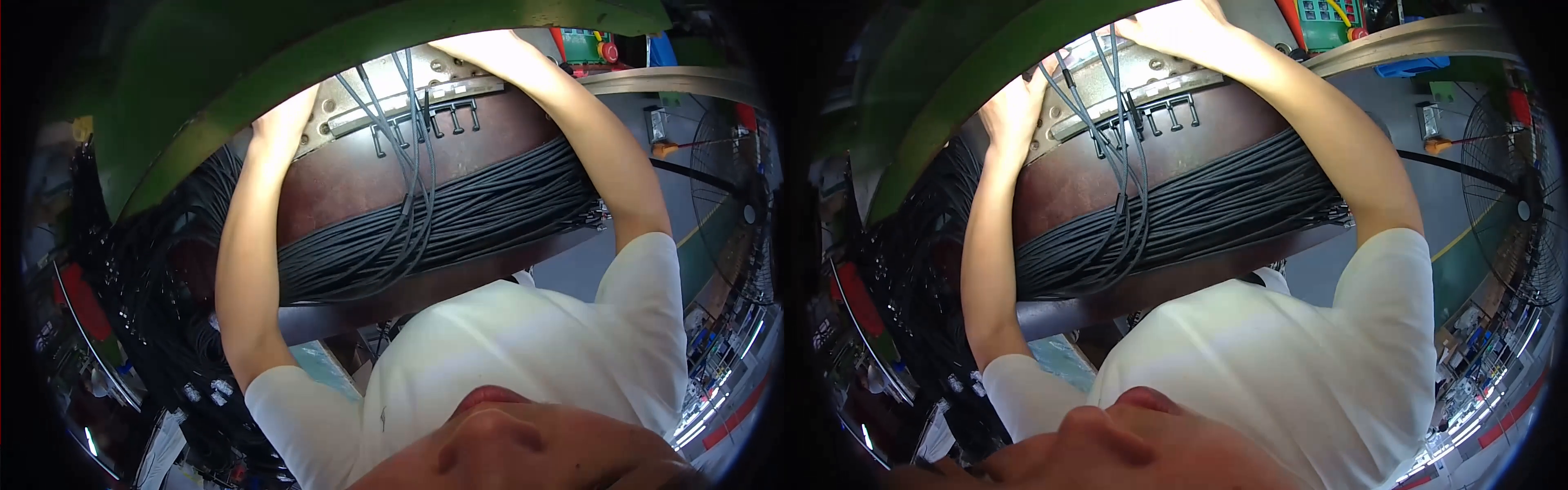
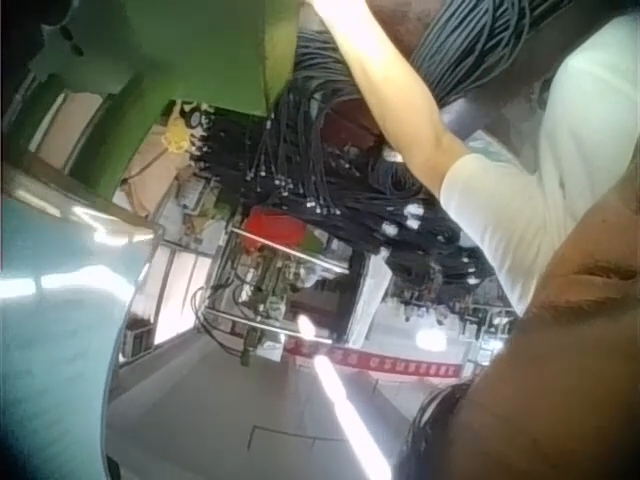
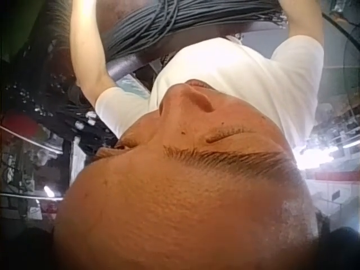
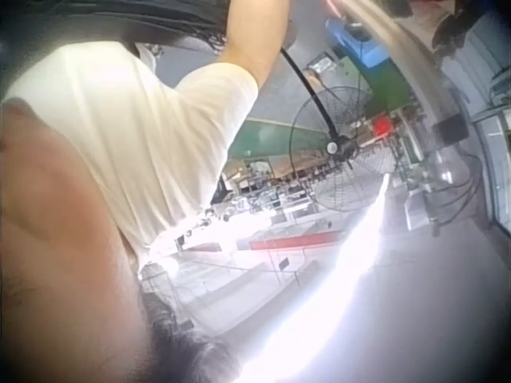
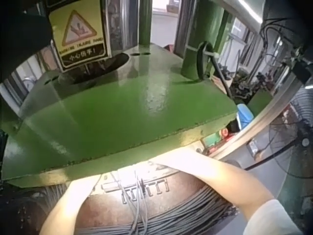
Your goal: The person is assembling and connecting black cables into a testing or processing machine at a workbench.
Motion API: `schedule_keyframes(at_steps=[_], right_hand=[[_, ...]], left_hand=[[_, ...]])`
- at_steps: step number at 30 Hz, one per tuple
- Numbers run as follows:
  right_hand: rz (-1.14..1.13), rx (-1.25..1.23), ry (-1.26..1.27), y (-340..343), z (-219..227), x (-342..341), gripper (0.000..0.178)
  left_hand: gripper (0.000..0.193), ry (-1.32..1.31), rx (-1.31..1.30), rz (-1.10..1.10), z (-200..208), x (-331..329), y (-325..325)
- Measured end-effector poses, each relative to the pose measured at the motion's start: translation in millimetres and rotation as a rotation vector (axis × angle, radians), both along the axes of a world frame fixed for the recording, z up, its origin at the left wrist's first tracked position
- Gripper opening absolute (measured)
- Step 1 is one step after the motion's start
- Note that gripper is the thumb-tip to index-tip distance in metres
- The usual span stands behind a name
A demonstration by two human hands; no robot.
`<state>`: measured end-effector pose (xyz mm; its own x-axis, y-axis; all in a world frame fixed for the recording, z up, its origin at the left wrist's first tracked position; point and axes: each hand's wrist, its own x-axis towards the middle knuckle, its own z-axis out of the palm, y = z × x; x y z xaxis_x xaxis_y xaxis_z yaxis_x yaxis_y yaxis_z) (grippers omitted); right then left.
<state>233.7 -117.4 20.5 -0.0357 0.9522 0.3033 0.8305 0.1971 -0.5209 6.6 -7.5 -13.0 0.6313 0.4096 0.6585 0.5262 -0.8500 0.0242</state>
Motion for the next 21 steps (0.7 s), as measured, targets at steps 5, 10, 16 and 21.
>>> schedule_keyframes(at_steps=[5, 10, 16, 21], right_hand=[[-0.020, 0.038, -0.044, -14.2, 5.9, 10.5, 0.032], [-0.025, 0.073, -0.080, -24.7, 9.1, 7.6, 0.032], [-0.603, 0.308, 0.361, -238.1, -15.1, 98.4, 0.027], [-0.513, -0.306, -0.405, -322.5, -128.5, 46.6, 0.047]], left_hand=[[0.037, 0.429, 0.110, 0.269, 4.9, -4.3, -2.1], [0.050, 0.051, -0.445, 0.231, 30.7, -27.2, -38.3], [0.038, 0.286, -2.036, -0.162, 86.6, -150.7, -220.4], [0.031, 0.835, -1.306, 0.566, -52.2, -181.7, -304.5]])
